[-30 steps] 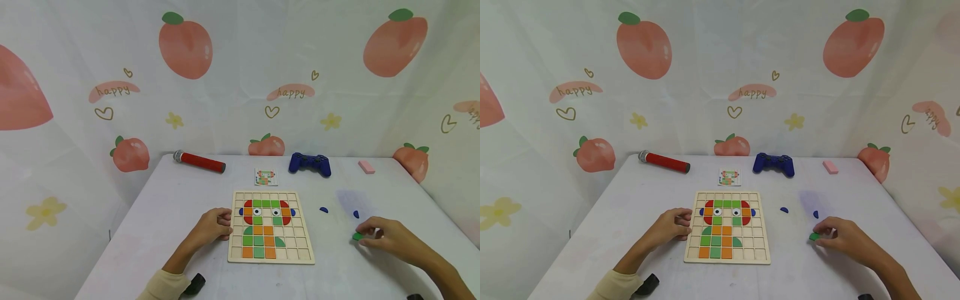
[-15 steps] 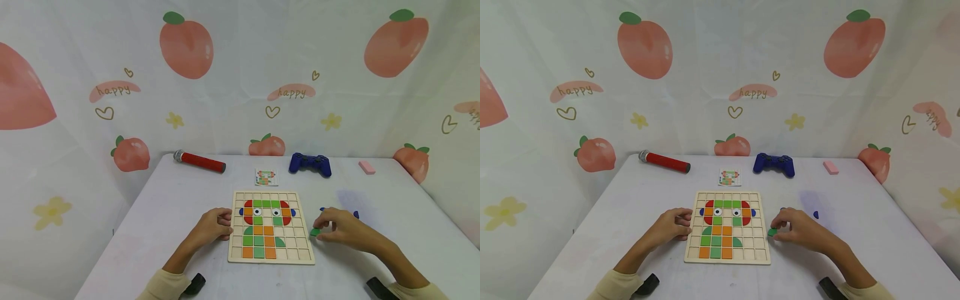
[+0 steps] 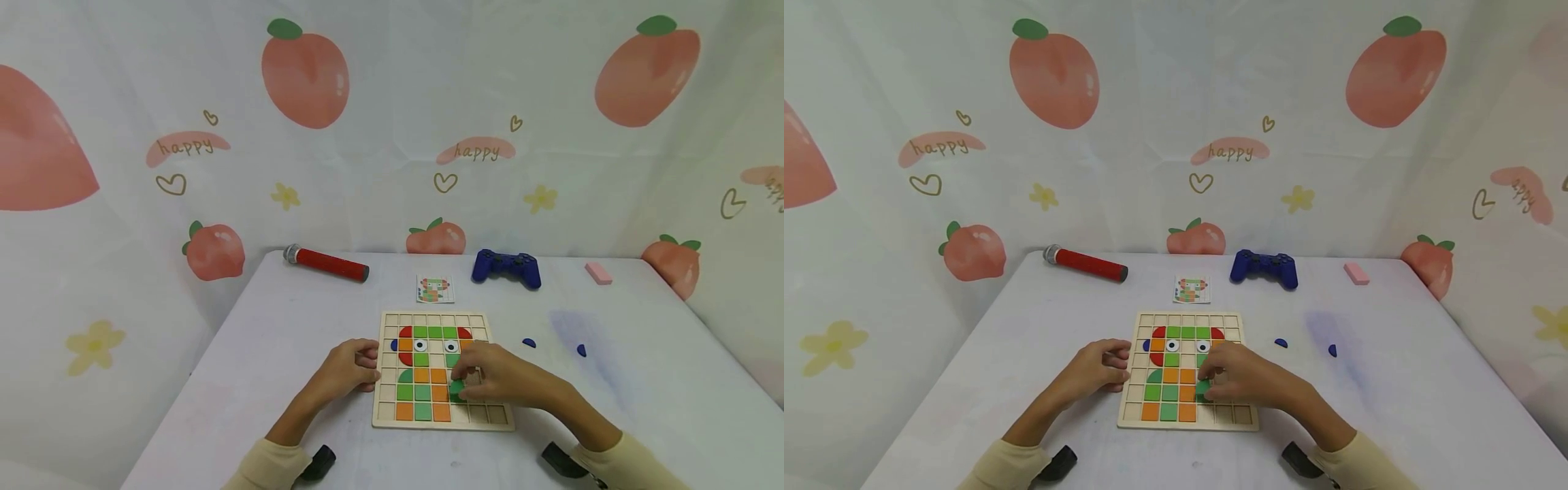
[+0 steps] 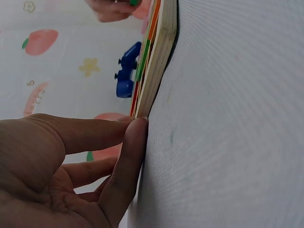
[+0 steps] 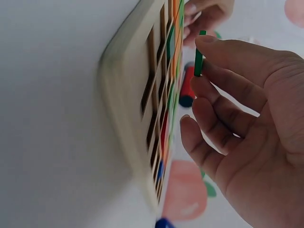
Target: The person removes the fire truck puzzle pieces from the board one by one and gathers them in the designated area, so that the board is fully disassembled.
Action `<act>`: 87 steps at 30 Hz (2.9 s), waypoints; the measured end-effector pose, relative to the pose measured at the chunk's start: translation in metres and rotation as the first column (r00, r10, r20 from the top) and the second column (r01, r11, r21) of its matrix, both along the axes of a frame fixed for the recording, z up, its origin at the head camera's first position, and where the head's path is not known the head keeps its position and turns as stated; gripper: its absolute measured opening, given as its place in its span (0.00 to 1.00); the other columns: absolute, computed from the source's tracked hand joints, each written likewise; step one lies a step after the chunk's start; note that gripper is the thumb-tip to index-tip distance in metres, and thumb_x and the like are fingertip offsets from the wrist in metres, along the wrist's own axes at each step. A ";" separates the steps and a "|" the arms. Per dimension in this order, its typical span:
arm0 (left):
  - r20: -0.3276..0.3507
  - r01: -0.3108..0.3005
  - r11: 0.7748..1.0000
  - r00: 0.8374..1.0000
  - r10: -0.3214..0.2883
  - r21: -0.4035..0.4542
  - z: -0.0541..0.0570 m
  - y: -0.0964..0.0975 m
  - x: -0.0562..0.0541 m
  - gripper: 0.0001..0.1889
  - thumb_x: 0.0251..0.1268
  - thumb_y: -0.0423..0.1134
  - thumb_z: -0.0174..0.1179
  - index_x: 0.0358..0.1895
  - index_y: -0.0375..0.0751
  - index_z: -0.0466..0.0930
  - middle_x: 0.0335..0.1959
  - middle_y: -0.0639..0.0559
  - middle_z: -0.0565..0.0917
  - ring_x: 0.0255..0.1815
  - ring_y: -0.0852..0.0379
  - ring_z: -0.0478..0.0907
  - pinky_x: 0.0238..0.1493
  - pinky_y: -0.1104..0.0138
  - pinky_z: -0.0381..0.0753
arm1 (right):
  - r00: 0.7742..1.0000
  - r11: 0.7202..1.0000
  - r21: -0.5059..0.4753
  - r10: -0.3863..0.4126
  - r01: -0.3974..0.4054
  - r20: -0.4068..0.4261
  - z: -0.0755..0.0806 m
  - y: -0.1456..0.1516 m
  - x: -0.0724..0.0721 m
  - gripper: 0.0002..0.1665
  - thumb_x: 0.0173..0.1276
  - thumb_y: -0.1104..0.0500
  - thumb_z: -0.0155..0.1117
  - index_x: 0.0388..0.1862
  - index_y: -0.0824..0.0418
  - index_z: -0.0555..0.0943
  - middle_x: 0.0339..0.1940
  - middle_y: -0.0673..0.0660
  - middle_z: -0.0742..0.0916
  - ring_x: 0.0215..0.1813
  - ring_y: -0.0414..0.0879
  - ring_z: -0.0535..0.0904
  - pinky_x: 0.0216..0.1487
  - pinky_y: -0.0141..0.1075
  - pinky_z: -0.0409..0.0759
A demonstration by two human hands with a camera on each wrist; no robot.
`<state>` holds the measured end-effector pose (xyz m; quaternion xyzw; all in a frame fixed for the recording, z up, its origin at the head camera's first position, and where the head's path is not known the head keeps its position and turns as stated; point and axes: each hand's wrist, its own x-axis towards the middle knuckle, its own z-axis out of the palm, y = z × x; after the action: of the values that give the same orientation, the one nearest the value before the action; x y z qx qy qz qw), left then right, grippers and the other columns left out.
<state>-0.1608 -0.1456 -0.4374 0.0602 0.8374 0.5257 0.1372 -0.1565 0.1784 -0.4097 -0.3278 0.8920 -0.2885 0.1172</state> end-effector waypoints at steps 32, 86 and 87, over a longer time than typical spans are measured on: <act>0.014 0.019 0.999 1.000 -0.019 0.037 0.001 -0.002 -0.004 0.30 0.61 0.23 0.71 0.68 0.27 0.76 0.50 0.43 0.82 0.46 0.53 0.82 0.39 0.62 0.93 | 0.975 0.972 0.088 0.221 -0.219 -0.021 0.000 -0.108 0.001 0.13 0.67 0.49 0.80 0.48 0.48 0.91 0.39 0.35 0.82 0.44 0.31 0.73 0.53 0.25 0.79; 0.015 0.016 0.999 1.000 -0.016 0.033 0.001 -0.001 -0.003 0.30 0.62 0.24 0.72 0.68 0.27 0.76 0.50 0.43 0.82 0.46 0.53 0.82 0.39 0.62 0.93 | 0.982 0.986 -0.007 0.168 -0.168 0.084 0.004 -0.088 -0.004 0.11 0.71 0.53 0.75 0.51 0.48 0.90 0.46 0.37 0.86 0.52 0.33 0.77 0.64 0.35 0.81; 0.014 0.014 0.999 1.000 -0.015 0.031 0.001 -0.001 -0.003 0.30 0.62 0.24 0.72 0.68 0.27 0.76 0.50 0.43 0.82 0.46 0.53 0.81 0.39 0.62 0.93 | 0.984 0.987 -0.011 0.159 -0.159 0.079 0.004 -0.084 -0.005 0.11 0.71 0.53 0.75 0.52 0.48 0.90 0.47 0.37 0.86 0.52 0.34 0.78 0.64 0.36 0.81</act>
<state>-0.1638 -0.1468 -0.4367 0.0646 0.8275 0.5382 0.1461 -0.1612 0.0947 -0.4061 -0.3863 0.8570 -0.2930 0.1748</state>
